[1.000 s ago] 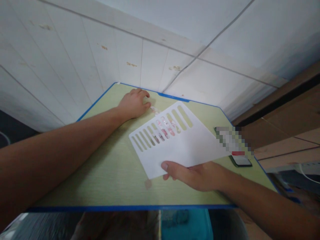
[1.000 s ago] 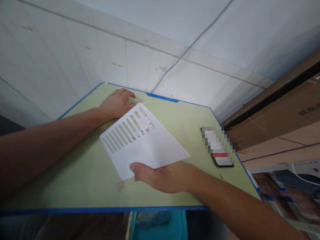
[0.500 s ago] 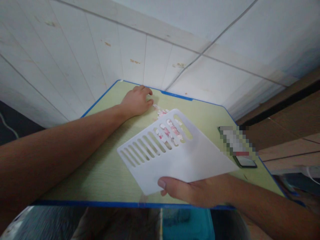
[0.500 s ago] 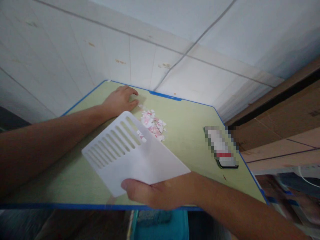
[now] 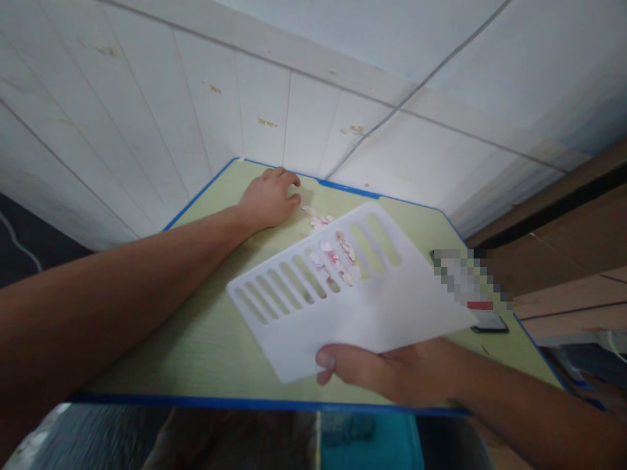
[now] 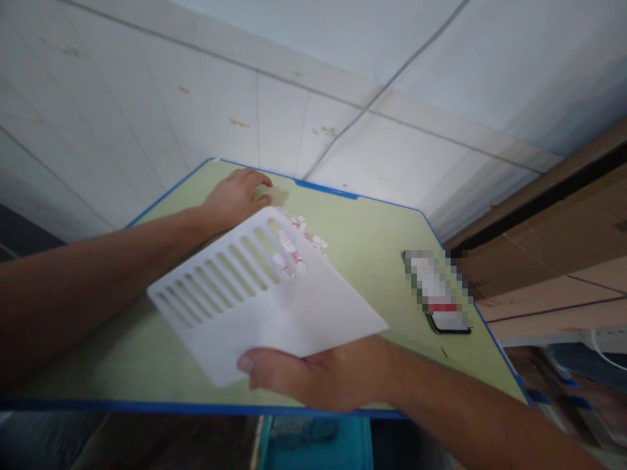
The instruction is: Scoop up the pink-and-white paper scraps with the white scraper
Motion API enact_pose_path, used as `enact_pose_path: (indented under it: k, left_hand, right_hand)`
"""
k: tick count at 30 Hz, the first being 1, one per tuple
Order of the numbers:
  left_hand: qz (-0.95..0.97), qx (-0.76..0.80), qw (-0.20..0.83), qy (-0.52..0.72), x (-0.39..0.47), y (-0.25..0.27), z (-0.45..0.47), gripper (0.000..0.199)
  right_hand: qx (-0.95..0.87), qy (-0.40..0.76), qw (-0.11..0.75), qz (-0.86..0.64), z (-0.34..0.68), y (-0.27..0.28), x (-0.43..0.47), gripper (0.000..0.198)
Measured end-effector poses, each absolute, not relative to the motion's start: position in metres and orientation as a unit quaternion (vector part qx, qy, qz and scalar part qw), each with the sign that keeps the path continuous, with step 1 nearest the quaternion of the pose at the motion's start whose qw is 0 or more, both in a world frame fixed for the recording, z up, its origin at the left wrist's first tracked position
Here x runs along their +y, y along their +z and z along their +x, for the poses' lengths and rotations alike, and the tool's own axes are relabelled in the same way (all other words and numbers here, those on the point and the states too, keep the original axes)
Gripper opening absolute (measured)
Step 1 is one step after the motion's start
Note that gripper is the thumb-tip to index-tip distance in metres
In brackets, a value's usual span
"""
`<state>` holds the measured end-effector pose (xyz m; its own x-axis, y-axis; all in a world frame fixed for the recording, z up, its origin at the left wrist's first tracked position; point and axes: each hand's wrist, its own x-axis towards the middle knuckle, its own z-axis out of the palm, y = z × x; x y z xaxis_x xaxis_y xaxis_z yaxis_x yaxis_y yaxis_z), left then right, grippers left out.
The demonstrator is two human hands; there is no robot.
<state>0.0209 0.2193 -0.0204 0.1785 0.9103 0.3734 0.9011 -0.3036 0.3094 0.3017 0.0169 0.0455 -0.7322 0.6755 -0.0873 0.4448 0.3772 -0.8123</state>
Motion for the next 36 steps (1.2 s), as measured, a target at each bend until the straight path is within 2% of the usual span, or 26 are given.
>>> enact_pose_path:
  k: [3, 5, 7, 20, 25, 30, 36]
  left_hand:
    - [0.759, 0.604, 0.012, 0.245, 0.218, -0.016, 0.017, 0.049]
    - [0.751, 0.619, 0.006, 0.228, 0.217, -0.012, 0.012, 0.052]
    - [0.74, 0.637, 0.004, 0.215, 0.216, -0.009, 0.007, 0.054]
    - [0.728, 0.648, 0.021, 0.221, 0.222, -0.018, -0.003, 0.062]
    - [0.731, 0.642, 0.023, 0.228, 0.223, -0.017, -0.005, 0.063]
    - [0.729, 0.649, 0.034, 0.215, 0.224, -0.016, -0.005, 0.063]
    - [0.729, 0.645, 0.029, 0.227, 0.224, -0.016, -0.006, 0.064]
  right_hand:
    - [-0.73, 0.503, 0.191, -0.421, 0.304, 0.044, 0.025, 0.042]
    - [-0.692, 0.492, 0.248, -0.467, 0.306, 0.042, 0.032, 0.041]
    - [-0.683, 0.48, 0.269, -0.481, 0.308, 0.041, 0.037, 0.038]
    - [-0.736, 0.436, 0.229, -0.464, 0.311, 0.035, 0.052, 0.028]
    - [-0.717, 0.485, 0.216, -0.452, 0.321, 0.04, 0.057, 0.017]
    - [-0.7, 0.594, 0.147, -0.368, 0.337, 0.04, 0.064, 0.017]
    - [-0.69, 0.618, 0.151, -0.345, 0.343, 0.034, 0.07, 0.019]
